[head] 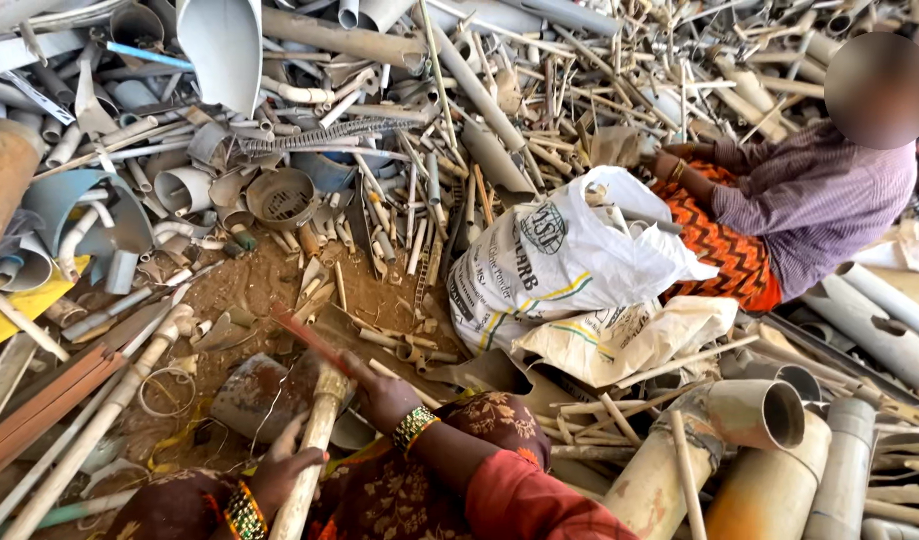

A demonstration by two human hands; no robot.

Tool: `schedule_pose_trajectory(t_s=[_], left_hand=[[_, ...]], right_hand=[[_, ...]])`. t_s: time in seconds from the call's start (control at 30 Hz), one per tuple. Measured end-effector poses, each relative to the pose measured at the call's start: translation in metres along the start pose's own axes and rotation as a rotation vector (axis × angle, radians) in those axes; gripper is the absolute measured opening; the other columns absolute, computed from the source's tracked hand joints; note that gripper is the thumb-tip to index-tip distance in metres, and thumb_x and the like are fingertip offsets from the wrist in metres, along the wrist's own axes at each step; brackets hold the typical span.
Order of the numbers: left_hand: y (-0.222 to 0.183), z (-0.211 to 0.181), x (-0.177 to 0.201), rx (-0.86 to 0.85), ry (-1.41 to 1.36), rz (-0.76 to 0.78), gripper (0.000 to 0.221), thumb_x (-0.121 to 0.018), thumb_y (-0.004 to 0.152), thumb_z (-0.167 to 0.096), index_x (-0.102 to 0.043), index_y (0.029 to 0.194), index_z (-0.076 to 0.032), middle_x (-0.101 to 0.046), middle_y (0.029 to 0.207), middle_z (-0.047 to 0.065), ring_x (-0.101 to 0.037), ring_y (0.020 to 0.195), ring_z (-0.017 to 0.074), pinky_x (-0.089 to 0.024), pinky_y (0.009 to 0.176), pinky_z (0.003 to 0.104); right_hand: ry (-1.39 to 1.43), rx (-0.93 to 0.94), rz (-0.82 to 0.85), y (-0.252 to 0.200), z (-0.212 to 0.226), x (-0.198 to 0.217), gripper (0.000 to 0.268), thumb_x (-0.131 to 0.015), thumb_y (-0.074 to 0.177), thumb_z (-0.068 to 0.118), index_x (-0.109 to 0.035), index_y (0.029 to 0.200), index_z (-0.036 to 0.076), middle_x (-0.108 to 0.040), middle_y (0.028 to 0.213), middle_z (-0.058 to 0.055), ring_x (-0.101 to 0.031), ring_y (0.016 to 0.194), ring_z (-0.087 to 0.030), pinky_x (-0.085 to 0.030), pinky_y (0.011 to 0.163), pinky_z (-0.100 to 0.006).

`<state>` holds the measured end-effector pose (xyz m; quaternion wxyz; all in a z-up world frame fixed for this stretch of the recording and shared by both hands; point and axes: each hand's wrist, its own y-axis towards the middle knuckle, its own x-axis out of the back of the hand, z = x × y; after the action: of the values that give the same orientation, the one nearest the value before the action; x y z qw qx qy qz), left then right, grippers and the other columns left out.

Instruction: The person processes plastic pipe segments by hitting them with a piece of wood and cleaning out debris.

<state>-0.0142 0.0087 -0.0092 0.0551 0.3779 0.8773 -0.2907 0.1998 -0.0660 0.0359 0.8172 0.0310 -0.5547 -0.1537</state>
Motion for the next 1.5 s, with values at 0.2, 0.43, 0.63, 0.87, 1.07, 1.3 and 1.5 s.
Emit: schedule_pose_trajectory(t_s=[0.2,0.43,0.63,0.87,1.07,1.3,1.5], left_hand=[[0.021,0.020,0.021,0.006,0.023,-0.038,0.086,-0.072,0.076,-0.016,-0.036,0.154,-0.014,-0.067,0.082,0.018,-0.061,0.047,0.0270,-0.051,0.042,0.039],[0.054,0.057,0.040,0.005,-0.148,0.103,0.089,-0.073,0.078,-0.020,-0.033,0.156,-0.028,-0.064,0.072,0.016,-0.064,0.051,0.0241,-0.053,0.042,0.043],[0.040,0.055,0.042,0.005,-0.076,-0.008,0.069,-0.068,0.084,-0.022,-0.047,0.149,-0.011,-0.064,0.072,0.016,-0.061,0.049,0.0243,-0.052,0.045,0.038],[0.016,0.017,0.026,-0.076,-0.022,-0.009,0.084,-0.071,0.078,-0.018,-0.036,0.154,-0.015,-0.066,0.090,0.017,-0.065,0.057,0.0205,-0.055,0.046,0.037],[0.010,0.015,0.011,-0.033,0.014,-0.012,0.097,-0.075,0.075,-0.014,-0.027,0.158,-0.019,-0.070,0.094,0.020,-0.062,0.052,0.0253,-0.052,0.046,0.037],[0.010,0.015,0.015,-0.062,0.121,-0.034,0.089,-0.074,0.074,-0.012,-0.039,0.156,-0.012,-0.072,0.093,0.018,-0.066,0.059,0.0210,-0.055,0.051,0.034],[0.025,0.038,0.026,-0.036,0.163,-0.106,0.088,-0.079,0.073,-0.018,-0.042,0.153,-0.011,-0.074,0.106,0.017,-0.069,0.080,0.0245,-0.056,0.070,0.037]], right_hand=[[-0.029,-0.168,0.202,0.008,0.007,0.010,0.052,-0.045,0.112,0.031,-0.030,0.161,0.037,-0.070,0.075,-0.010,-0.064,0.053,-0.021,-0.053,0.047,-0.037],[-0.025,0.199,0.146,-0.006,0.005,-0.008,0.054,-0.045,0.110,0.020,-0.035,0.160,0.038,-0.068,0.105,-0.018,-0.065,0.053,-0.020,-0.054,0.045,-0.035],[-0.051,0.073,0.127,-0.007,0.003,-0.010,0.051,-0.052,0.109,0.029,-0.043,0.158,0.037,-0.072,0.091,-0.012,-0.065,0.062,-0.028,-0.054,0.057,-0.043],[-0.109,0.188,0.142,0.000,0.022,0.019,0.064,-0.052,0.099,0.020,-0.037,0.160,0.036,-0.071,0.093,-0.011,-0.064,0.055,-0.027,-0.053,0.045,-0.041],[-0.079,0.125,0.329,-0.015,0.025,0.008,0.056,-0.048,0.111,0.024,-0.029,0.161,0.042,-0.066,0.068,-0.005,-0.053,0.042,-0.014,-0.046,0.037,-0.034],[-0.304,0.163,0.137,-0.001,0.027,0.018,0.066,-0.051,0.099,0.016,-0.031,0.158,0.038,-0.069,0.082,-0.014,-0.054,0.040,-0.013,-0.045,0.028,-0.028],[-0.268,0.187,0.465,-0.019,0.020,0.006,0.066,-0.050,0.100,0.014,-0.032,0.161,0.034,-0.072,0.097,-0.014,-0.064,0.060,-0.021,-0.052,0.042,-0.036]])
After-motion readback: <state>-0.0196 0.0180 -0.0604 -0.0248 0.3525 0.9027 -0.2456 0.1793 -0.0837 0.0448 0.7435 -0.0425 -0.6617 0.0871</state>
